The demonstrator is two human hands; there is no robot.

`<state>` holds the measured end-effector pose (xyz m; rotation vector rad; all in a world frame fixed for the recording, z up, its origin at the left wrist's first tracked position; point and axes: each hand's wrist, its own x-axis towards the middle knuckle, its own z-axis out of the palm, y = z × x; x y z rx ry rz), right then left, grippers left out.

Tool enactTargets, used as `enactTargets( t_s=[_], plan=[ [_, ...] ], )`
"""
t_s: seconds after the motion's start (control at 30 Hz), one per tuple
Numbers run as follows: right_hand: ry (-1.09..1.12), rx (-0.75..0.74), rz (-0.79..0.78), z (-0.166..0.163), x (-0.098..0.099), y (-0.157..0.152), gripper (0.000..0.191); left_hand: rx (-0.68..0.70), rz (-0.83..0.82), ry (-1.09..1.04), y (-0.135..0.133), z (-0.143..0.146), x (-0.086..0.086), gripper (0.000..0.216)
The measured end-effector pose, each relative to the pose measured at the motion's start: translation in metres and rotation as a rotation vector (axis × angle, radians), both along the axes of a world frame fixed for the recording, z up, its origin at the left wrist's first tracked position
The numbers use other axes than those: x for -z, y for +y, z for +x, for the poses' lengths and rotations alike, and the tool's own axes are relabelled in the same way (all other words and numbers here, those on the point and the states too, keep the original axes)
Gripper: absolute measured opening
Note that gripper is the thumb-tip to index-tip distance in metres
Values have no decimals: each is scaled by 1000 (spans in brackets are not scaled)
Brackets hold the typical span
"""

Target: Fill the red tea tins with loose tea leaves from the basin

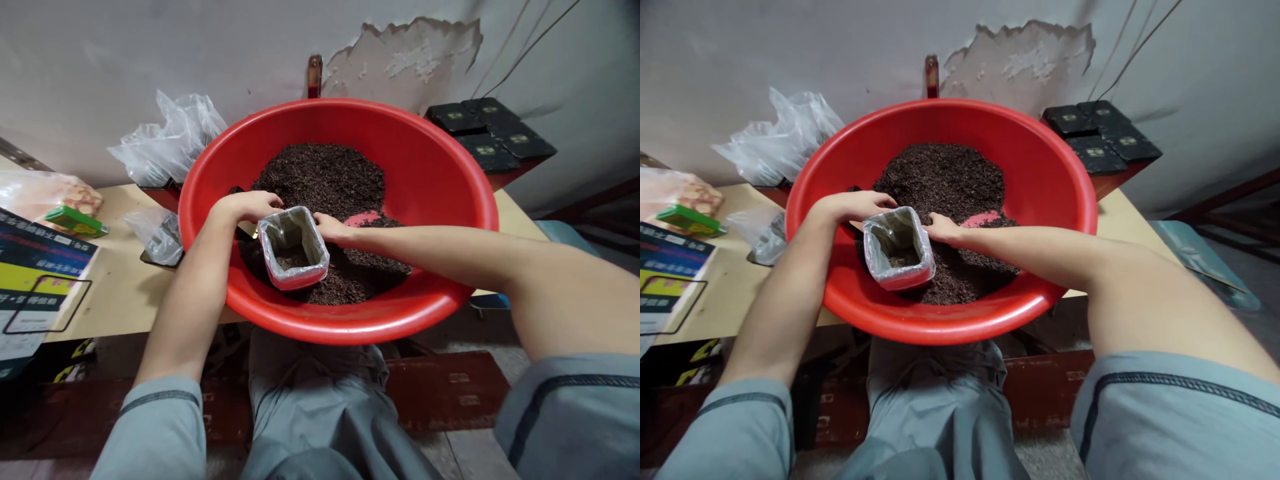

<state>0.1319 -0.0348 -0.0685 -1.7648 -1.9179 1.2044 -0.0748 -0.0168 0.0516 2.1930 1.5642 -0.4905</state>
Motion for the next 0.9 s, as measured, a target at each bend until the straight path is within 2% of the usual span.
enactTargets(
  t_s=[0.17, 0.3, 0.37, 0.47, 0.53, 0.6, 0.7, 0.9],
  plan=[
    [229, 50, 10, -10, -22, 7, 46, 15, -2, -27, 6, -5, 9, 71],
    [452, 164, 46, -11, -53, 11, 31, 11, -9, -83, 8, -8, 14, 67],
    [582, 169, 78, -10, -72, 7, 34, 1, -30, -100, 8, -9, 14, 64],
    [792, 71, 154, -8, -99, -9, 45, -26, -62, -103, 6, -7, 12, 62],
    [879, 16, 214, -11, -109, -24, 52, -41, -92, -108, 3, -6, 9, 61],
    [915, 25, 278, -17, -111, -39, 55, -53, -115, -118, 1, -4, 7, 60],
    [927, 56, 352, -29, -104, -51, 56, -76, -135, -157, -1, -2, 5, 61],
    [927, -21, 391, -36, -94, -52, 53, -85, -147, -239, 4, -4, 12, 44]
  ],
)
